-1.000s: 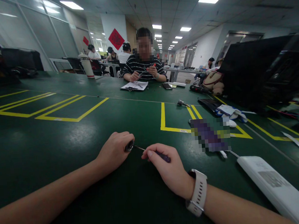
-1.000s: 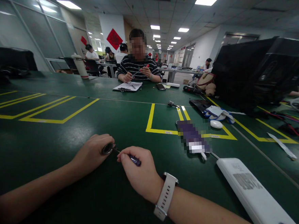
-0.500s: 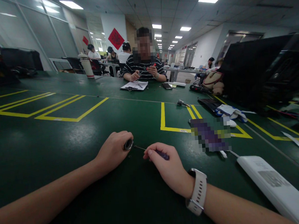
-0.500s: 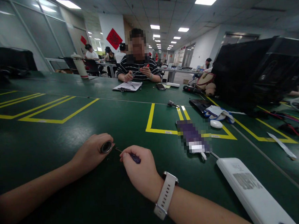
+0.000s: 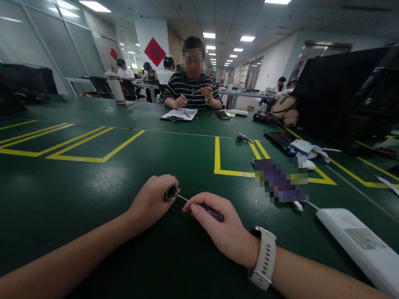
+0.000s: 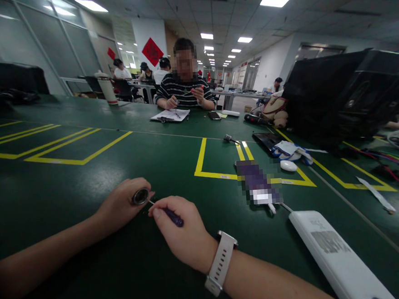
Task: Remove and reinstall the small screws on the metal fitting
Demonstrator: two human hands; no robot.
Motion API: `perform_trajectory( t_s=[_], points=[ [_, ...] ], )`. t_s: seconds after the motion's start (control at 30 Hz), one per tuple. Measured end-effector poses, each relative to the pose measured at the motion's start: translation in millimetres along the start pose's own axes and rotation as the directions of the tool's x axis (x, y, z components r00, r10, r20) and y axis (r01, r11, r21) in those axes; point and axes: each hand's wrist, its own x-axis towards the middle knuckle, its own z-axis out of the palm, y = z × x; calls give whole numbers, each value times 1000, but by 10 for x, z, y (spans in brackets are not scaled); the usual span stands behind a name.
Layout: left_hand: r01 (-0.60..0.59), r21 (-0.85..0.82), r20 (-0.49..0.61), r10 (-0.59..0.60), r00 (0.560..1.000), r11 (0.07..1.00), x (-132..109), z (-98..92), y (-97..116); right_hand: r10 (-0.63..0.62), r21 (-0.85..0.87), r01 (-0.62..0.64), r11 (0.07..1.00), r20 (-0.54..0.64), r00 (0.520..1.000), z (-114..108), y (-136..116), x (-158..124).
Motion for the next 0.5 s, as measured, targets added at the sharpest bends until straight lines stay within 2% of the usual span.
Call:
perform_trajectory(
  t_s=[0.33,0.5],
  points=[
    [-19,-22,3,20,1000,1000,-6,9,17,-79,-94,78,992,-4,997,28,47,-4],
    [-16,-19,6,16,1000,1000,-3,-4,27,-16,-61,17,998,26,1000,17,21,3]
  ],
)
